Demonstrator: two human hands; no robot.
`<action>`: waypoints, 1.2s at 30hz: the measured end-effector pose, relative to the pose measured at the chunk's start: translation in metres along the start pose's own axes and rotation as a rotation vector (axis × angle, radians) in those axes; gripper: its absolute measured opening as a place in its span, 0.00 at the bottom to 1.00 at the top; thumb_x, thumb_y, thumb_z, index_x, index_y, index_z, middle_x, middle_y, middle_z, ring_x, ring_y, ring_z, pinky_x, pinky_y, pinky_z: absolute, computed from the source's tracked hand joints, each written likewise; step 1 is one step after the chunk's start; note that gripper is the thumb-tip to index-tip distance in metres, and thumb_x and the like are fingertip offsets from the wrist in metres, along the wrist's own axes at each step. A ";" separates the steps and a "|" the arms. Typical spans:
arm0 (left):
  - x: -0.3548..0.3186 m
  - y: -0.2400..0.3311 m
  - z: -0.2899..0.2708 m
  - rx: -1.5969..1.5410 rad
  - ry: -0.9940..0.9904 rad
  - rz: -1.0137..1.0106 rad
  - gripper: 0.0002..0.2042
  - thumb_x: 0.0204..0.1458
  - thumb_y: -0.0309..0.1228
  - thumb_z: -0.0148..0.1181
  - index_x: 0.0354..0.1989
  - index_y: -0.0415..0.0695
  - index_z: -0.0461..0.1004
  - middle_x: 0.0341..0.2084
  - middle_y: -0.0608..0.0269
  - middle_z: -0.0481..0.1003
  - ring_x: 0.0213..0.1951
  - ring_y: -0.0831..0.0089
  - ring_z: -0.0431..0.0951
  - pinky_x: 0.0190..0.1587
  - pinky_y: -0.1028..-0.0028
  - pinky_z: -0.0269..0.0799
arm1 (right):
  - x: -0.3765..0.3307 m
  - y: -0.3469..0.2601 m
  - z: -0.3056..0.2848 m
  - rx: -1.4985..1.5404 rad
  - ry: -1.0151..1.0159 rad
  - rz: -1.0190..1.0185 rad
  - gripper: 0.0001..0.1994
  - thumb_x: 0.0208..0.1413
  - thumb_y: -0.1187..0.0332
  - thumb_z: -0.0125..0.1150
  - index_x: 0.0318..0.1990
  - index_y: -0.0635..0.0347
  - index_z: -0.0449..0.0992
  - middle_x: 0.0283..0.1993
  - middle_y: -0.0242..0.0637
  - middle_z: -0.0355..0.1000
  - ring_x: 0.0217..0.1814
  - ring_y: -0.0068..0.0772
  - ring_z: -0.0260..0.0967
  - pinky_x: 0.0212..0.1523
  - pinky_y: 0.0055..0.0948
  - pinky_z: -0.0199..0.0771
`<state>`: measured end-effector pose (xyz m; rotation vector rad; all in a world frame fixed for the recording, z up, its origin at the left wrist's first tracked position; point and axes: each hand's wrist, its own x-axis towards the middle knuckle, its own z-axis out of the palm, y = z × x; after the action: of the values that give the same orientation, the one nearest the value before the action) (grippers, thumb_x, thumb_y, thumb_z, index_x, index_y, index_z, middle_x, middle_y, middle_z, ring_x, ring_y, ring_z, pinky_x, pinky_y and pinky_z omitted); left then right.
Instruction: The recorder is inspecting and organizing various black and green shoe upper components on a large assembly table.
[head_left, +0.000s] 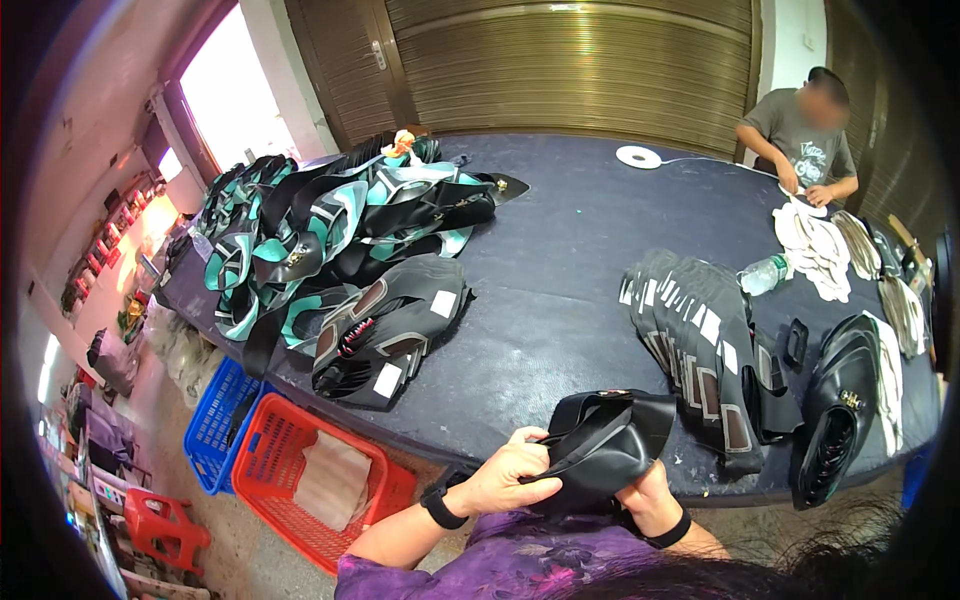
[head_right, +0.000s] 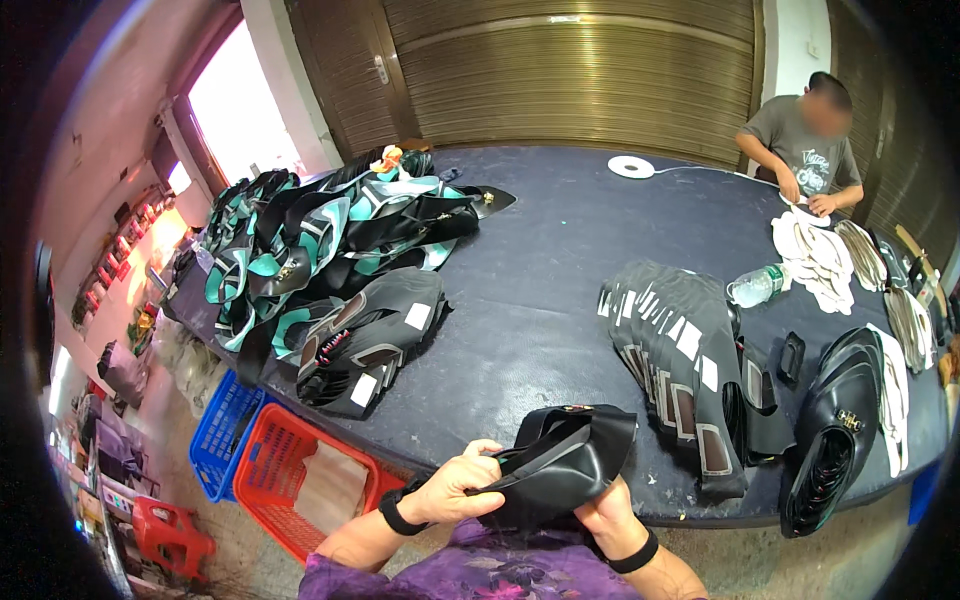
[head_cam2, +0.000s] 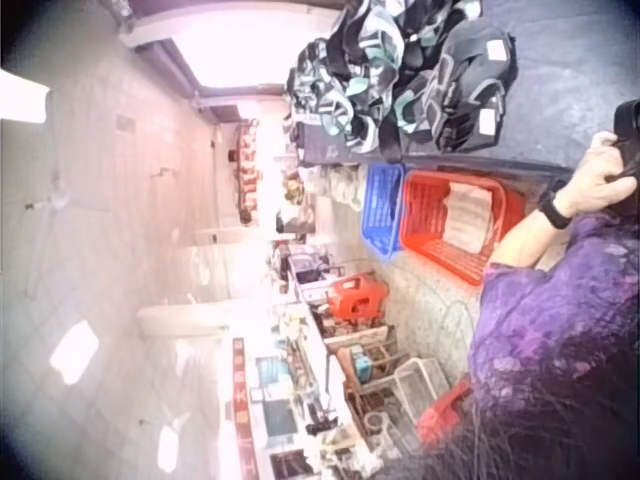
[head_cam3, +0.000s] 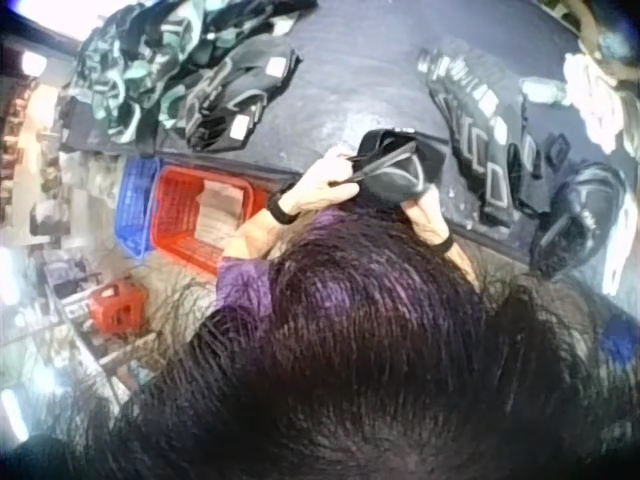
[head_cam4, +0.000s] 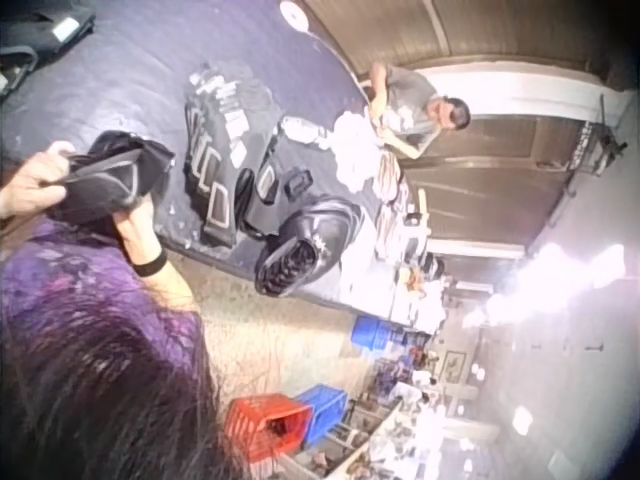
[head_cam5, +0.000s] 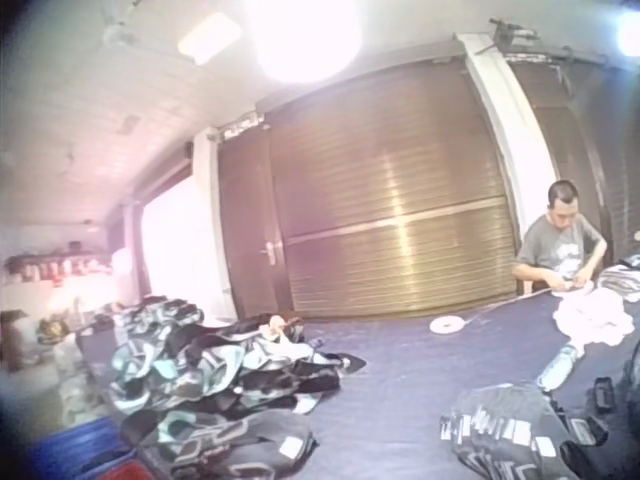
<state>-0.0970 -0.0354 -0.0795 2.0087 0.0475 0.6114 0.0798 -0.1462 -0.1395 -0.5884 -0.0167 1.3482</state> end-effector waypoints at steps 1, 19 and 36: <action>0.000 0.000 0.001 0.008 0.020 -0.001 0.15 0.44 0.29 0.57 0.11 0.45 0.59 0.10 0.68 0.56 0.18 0.74 0.60 0.50 0.66 0.51 | -0.003 -0.001 0.002 -0.053 0.036 -0.046 0.13 0.54 0.65 0.46 0.42 0.64 0.69 0.42 0.40 0.70 0.42 0.34 0.68 0.44 0.33 0.69; -0.003 -0.005 0.011 0.251 0.138 0.095 0.16 0.42 0.29 0.57 0.09 0.45 0.57 0.09 0.68 0.55 0.17 0.72 0.60 0.47 0.67 0.55 | -0.035 -0.017 0.017 0.165 -0.278 -0.079 0.24 0.48 0.49 0.50 0.50 0.53 0.66 0.49 0.38 0.66 0.54 0.40 0.59 0.56 0.43 0.54; 0.004 0.006 0.034 0.435 -0.271 0.291 0.10 0.41 0.32 0.59 0.15 0.44 0.67 0.13 0.70 0.62 0.24 0.74 0.65 0.51 0.60 0.54 | -0.021 -0.025 0.002 -0.280 -0.056 -0.474 0.08 0.48 0.77 0.55 0.37 0.62 0.68 0.32 0.35 0.70 0.34 0.27 0.68 0.38 0.26 0.70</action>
<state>-0.0800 -0.0656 -0.0859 2.5319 -0.3041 0.5346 0.0964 -0.1673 -0.1210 -0.7285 -0.3737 0.9038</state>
